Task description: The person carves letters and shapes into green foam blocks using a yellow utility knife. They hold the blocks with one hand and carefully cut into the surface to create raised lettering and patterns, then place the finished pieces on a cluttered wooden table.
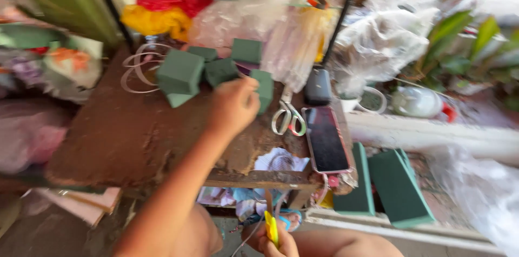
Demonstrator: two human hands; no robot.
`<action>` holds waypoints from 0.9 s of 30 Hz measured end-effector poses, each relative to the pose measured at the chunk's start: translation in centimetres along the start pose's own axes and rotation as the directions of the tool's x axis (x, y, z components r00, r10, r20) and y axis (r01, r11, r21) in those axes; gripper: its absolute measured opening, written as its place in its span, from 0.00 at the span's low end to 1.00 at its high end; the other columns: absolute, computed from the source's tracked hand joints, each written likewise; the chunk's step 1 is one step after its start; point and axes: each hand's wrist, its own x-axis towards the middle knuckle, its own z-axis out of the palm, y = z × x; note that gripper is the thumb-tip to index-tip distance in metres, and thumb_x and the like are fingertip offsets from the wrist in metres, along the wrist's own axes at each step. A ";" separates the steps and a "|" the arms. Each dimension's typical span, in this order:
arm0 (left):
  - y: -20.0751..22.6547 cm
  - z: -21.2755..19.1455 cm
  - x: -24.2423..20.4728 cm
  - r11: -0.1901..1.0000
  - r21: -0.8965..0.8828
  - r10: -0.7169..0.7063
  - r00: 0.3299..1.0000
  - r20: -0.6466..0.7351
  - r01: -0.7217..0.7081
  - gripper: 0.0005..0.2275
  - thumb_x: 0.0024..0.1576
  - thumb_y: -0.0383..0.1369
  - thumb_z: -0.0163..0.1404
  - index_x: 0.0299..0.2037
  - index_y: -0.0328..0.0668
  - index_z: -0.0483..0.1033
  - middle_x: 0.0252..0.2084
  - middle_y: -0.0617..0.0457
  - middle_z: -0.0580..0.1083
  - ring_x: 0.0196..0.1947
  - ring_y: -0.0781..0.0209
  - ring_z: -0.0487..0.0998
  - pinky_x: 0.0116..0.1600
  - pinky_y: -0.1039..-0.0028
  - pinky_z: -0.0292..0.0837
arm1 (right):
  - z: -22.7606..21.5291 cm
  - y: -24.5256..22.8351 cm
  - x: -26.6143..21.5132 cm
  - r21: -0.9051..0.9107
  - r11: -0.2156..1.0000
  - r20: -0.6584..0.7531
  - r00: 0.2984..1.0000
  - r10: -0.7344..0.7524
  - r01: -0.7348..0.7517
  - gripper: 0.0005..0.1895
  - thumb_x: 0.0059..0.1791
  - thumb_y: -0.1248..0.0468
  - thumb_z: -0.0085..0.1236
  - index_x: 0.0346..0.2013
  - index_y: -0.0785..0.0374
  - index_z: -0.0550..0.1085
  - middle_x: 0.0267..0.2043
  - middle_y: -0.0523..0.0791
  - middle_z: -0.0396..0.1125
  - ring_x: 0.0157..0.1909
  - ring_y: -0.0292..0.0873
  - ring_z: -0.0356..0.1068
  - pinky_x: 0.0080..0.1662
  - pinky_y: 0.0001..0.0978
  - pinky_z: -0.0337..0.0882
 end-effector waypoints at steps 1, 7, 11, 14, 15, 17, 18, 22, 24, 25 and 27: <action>-0.6 -1.5 0.7 0.999 -0.044 0.014 1.000 -0.002 -0.014 0.09 0.51 0.26 0.53 0.41 0.41 0.75 0.40 0.50 0.79 0.40 0.49 0.80 0.45 0.61 0.72 | 0.0 -0.3 0.0 0.019 0.995 0.058 0.994 0.097 -0.099 0.04 0.41 0.72 0.52 0.27 0.65 0.75 0.20 0.47 0.68 0.23 0.38 0.64 0.29 0.26 0.62; -1.1 -3.3 3.4 0.993 0.079 -0.119 0.889 0.442 0.093 0.27 0.55 0.54 0.51 0.61 0.52 0.69 0.65 0.47 0.64 0.63 0.44 0.65 0.61 0.49 0.63 | -0.9 -5.9 -1.1 -0.024 1.000 0.131 0.991 0.007 -0.004 0.10 0.40 0.69 0.48 0.32 0.61 0.76 0.27 0.42 0.70 0.29 0.35 0.66 0.35 0.25 0.66; 0.9 -1.5 3.6 0.909 0.272 -0.416 0.696 0.585 0.315 0.34 0.50 0.65 0.47 0.64 0.63 0.68 0.73 0.50 0.59 0.65 0.46 0.67 0.55 0.44 0.69 | -12.0 4.4 -1.5 -0.151 0.976 -0.330 0.922 -0.201 0.159 0.22 0.51 0.58 0.54 0.58 0.60 0.76 0.58 0.49 0.75 0.64 0.46 0.70 0.70 0.43 0.60; -1.0 1.7 1.0 0.937 0.284 -0.306 0.875 0.376 0.205 0.21 0.48 0.43 0.59 0.52 0.56 0.73 0.66 0.50 0.67 0.47 0.43 0.79 0.35 0.48 0.76 | -18.2 -9.9 1.8 -0.276 0.895 -0.401 0.804 -0.439 0.351 0.05 0.54 0.60 0.53 0.40 0.56 0.75 0.35 0.41 0.69 0.33 0.36 0.67 0.37 0.29 0.67; -0.7 1.2 1.2 0.938 0.278 -0.304 0.875 0.376 0.206 0.21 0.48 0.43 0.59 0.52 0.56 0.73 0.66 0.50 0.67 0.47 0.43 0.79 0.35 0.48 0.76 | -19.9 -11.4 2.5 -0.281 0.894 -0.403 0.803 -0.440 0.349 0.05 0.54 0.60 0.53 0.40 0.56 0.75 0.35 0.41 0.69 0.33 0.36 0.67 0.37 0.29 0.67; -0.5 -0.1 1.8 0.971 0.233 -0.062 0.996 0.067 0.044 0.19 0.47 0.39 0.63 0.50 0.56 0.77 0.59 0.54 0.74 0.57 0.53 0.79 0.49 0.63 0.77 | -23.2 -14.7 3.9 -0.390 0.920 -0.747 0.601 -0.284 -0.050 0.09 0.57 0.68 0.52 0.49 0.74 0.72 0.37 0.57 0.64 0.37 0.50 0.61 0.41 0.45 0.63; -0.5 -2.0 3.2 0.972 0.229 -0.059 0.996 0.064 0.043 0.19 0.47 0.39 0.63 0.50 0.56 0.77 0.59 0.54 0.74 0.57 0.53 0.79 0.49 0.63 0.77 | -27.1 -11.8 4.9 -0.391 0.919 -0.748 0.598 -0.287 -0.048 0.09 0.57 0.68 0.52 0.49 0.74 0.72 0.37 0.57 0.64 0.37 0.50 0.61 0.41 0.45 0.63; -4.9 -8.0 6.8 0.992 0.082 0.109 0.989 -0.104 -0.101 0.18 0.60 0.23 0.61 0.57 0.25 0.72 0.58 0.31 0.69 0.58 0.32 0.70 0.59 0.49 0.68 | -36.5 -5.3 7.2 -0.413 0.688 -0.880 0.457 -0.131 -0.597 0.29 0.49 0.39 0.60 0.47 0.62 0.77 0.44 0.52 0.73 0.48 0.58 0.72 0.49 0.52 0.68; -9.1 -9.3 7.7 0.993 0.096 0.077 0.993 -0.092 -0.068 0.20 0.63 0.22 0.64 0.61 0.21 0.71 0.56 0.28 0.67 0.55 0.28 0.70 0.57 0.48 0.66 | -36.7 -4.7 7.1 -0.361 0.623 -0.895 0.445 -0.023 -0.694 0.41 0.45 0.31 0.60 0.50 0.67 0.75 0.46 0.55 0.72 0.47 0.60 0.72 0.47 0.53 0.70; -11.1 -9.5 8.2 0.947 0.210 -0.272 0.955 0.116 0.244 0.20 0.67 0.37 0.53 0.63 0.27 0.70 0.59 0.27 0.66 0.57 0.27 0.68 0.58 0.44 0.62 | -36.3 -4.8 7.1 -0.263 0.661 -0.898 0.429 0.099 -0.703 0.40 0.44 0.33 0.64 0.50 0.66 0.71 0.38 0.54 0.72 0.39 0.56 0.72 0.43 0.51 0.70; -13.4 -10.0 8.1 0.781 0.376 -0.605 0.754 0.256 0.499 0.25 0.71 0.51 0.41 0.65 0.34 0.69 0.63 0.26 0.66 0.60 0.25 0.65 0.58 0.41 0.59 | -35.7 -4.5 7.4 -0.176 0.683 -0.877 0.429 0.218 -0.708 0.41 0.42 0.34 0.67 0.50 0.66 0.68 0.30 0.53 0.72 0.30 0.53 0.71 0.39 0.49 0.70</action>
